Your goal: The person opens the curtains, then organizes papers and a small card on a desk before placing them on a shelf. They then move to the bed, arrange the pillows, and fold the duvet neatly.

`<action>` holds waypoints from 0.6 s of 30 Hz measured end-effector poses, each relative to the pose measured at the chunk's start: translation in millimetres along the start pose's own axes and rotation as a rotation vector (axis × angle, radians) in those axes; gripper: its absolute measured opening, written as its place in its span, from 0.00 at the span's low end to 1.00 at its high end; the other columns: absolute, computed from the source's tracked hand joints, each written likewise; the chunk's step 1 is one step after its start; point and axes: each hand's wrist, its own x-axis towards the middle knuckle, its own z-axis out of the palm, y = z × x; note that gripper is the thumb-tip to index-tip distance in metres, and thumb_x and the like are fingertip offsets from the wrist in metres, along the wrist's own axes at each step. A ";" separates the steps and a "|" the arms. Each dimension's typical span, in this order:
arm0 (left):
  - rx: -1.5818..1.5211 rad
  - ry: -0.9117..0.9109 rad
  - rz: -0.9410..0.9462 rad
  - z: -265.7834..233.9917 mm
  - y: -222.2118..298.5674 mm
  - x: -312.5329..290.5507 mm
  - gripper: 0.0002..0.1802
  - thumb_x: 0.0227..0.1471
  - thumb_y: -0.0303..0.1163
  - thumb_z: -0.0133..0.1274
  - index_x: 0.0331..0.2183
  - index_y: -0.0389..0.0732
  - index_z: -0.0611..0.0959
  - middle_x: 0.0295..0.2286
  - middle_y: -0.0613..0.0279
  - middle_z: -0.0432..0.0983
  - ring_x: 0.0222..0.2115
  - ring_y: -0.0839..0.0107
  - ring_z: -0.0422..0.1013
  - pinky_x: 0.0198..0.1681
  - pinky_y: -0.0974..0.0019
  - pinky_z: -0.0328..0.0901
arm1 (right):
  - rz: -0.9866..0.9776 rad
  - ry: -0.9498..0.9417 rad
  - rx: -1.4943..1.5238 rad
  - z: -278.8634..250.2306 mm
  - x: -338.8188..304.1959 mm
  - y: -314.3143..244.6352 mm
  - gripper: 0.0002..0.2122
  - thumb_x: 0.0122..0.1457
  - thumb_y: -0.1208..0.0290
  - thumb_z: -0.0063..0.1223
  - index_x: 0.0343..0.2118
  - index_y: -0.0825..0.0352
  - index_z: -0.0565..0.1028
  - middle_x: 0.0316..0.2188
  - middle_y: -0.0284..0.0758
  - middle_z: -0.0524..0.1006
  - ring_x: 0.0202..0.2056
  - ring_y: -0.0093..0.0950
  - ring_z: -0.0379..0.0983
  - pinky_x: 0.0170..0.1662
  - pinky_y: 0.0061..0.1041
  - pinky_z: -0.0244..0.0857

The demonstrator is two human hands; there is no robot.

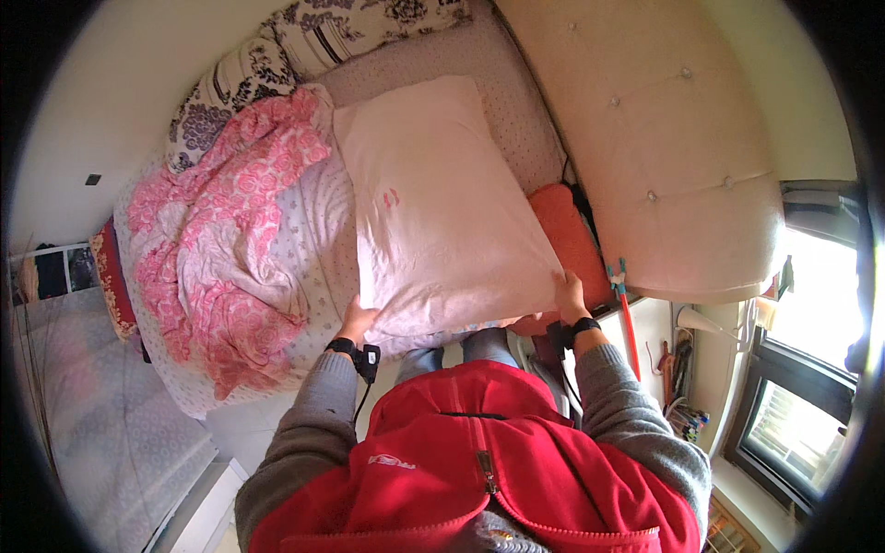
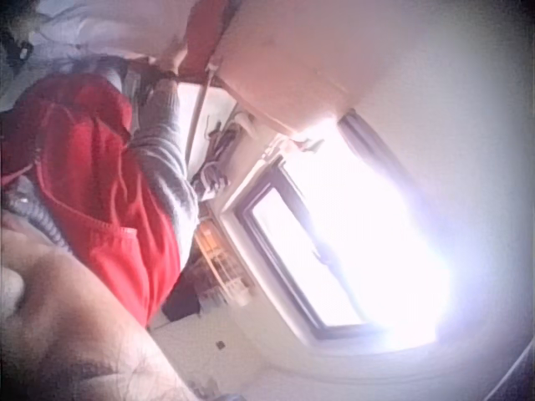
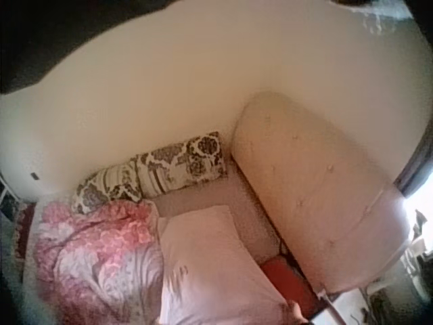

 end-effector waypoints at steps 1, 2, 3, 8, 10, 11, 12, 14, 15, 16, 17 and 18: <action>0.060 -0.024 -0.031 6.3 -17.8 1.7 0.26 0.39 0.21 0.57 0.45 0.33 0.72 0.31 0.57 0.75 0.26 0.71 0.72 0.25 0.68 0.68 | 0.043 -0.001 0.086 0.9 0.2 16.0 0.14 0.58 0.65 0.50 0.38 0.74 0.73 0.28 0.36 0.75 0.32 0.25 0.70 0.35 0.28 0.64; 0.097 -0.030 -0.109 13.2 -33.2 4.9 0.26 0.39 0.21 0.57 0.44 0.33 0.73 0.34 0.55 0.76 0.27 0.70 0.73 0.28 0.67 0.69 | 0.086 0.000 0.171 2.5 1.4 29.7 0.14 0.57 0.65 0.50 0.36 0.74 0.74 0.27 0.36 0.75 0.31 0.26 0.70 0.35 0.28 0.64; 0.201 -0.029 -0.089 17.1 -46.9 7.3 0.26 0.39 0.22 0.58 0.44 0.33 0.73 0.34 0.55 0.76 0.28 0.70 0.74 0.29 0.66 0.69 | 0.031 0.038 0.014 3.4 3.6 41.2 0.14 0.57 0.65 0.50 0.36 0.74 0.74 0.27 0.37 0.75 0.31 0.26 0.70 0.35 0.28 0.64; 0.240 -0.106 -0.020 25.8 -96.7 3.7 0.26 0.37 0.23 0.60 0.43 0.33 0.74 0.38 0.52 0.77 0.34 0.66 0.75 0.36 0.63 0.70 | -0.111 0.147 -0.415 -8.0 5.5 81.1 0.17 0.54 0.62 0.50 0.42 0.71 0.72 0.39 0.52 0.75 0.43 0.46 0.72 0.44 0.37 0.64; 0.151 -0.187 -0.147 31.2 -114.4 -5.0 0.26 0.37 0.22 0.61 0.42 0.32 0.74 0.38 0.51 0.77 0.39 0.62 0.74 0.42 0.62 0.67 | 0.058 0.086 -0.389 -11.2 -0.3 91.3 0.18 0.54 0.63 0.50 0.44 0.70 0.72 0.39 0.51 0.75 0.44 0.46 0.71 0.45 0.37 0.64; 0.131 -0.197 -0.143 34.4 -123.2 -9.0 0.25 0.37 0.23 0.60 0.42 0.32 0.74 0.38 0.50 0.77 0.41 0.59 0.73 0.44 0.62 0.66 | 0.149 0.075 -0.475 -11.3 -2.9 94.7 0.18 0.54 0.63 0.50 0.45 0.70 0.71 0.40 0.51 0.75 0.45 0.47 0.71 0.45 0.38 0.64; 0.326 -0.161 -0.116 37.7 -131.7 -10.6 0.25 0.37 0.25 0.61 0.42 0.32 0.74 0.38 0.49 0.76 0.41 0.57 0.73 0.45 0.62 0.66 | 0.106 0.069 -0.456 -9.4 -5.8 97.0 0.19 0.54 0.63 0.50 0.45 0.70 0.71 0.40 0.51 0.75 0.44 0.46 0.71 0.45 0.38 0.64; 0.582 -0.325 -0.025 43.7 -143.9 -6.2 0.36 0.37 0.35 0.61 0.50 0.33 0.69 0.44 0.43 0.72 0.45 0.52 0.69 0.49 0.59 0.64 | 0.132 0.131 -0.445 -2.2 -5.7 95.8 0.17 0.55 0.65 0.49 0.45 0.69 0.71 0.38 0.49 0.75 0.42 0.47 0.71 0.44 0.39 0.64; 0.657 -0.287 -0.216 47.0 -147.6 -3.1 0.50 0.36 0.42 0.62 0.56 0.30 0.59 0.50 0.38 0.64 0.50 0.50 0.65 0.53 0.58 0.61 | 0.019 0.261 -0.601 4.4 -3.6 93.1 0.17 0.54 0.65 0.50 0.45 0.69 0.71 0.38 0.48 0.75 0.42 0.46 0.71 0.45 0.39 0.64; 0.685 -0.237 -0.196 47.5 -145.6 10.0 0.53 0.36 0.44 0.62 0.57 0.29 0.55 0.52 0.36 0.60 0.52 0.49 0.61 0.55 0.58 0.58 | -0.144 0.407 -0.756 12.7 -0.5 88.9 0.17 0.54 0.64 0.51 0.45 0.69 0.71 0.38 0.47 0.75 0.42 0.45 0.71 0.45 0.39 0.64; 0.740 -0.179 -0.194 47.5 -140.8 22.5 0.56 0.37 0.47 0.62 0.58 0.28 0.52 0.54 0.35 0.56 0.55 0.47 0.58 0.57 0.57 0.55 | -0.234 0.521 -0.919 22.6 10.5 81.7 0.18 0.54 0.64 0.51 0.45 0.69 0.71 0.38 0.45 0.75 0.41 0.44 0.71 0.45 0.39 0.64; 0.611 0.019 -0.082 51.7 -130.6 42.9 0.55 0.38 0.48 0.61 0.58 0.26 0.52 0.55 0.34 0.56 0.55 0.45 0.56 0.58 0.56 0.54 | -0.271 0.384 -0.749 28.5 17.5 74.9 0.21 0.52 0.62 0.54 0.47 0.70 0.69 0.39 0.46 0.74 0.42 0.44 0.71 0.46 0.40 0.64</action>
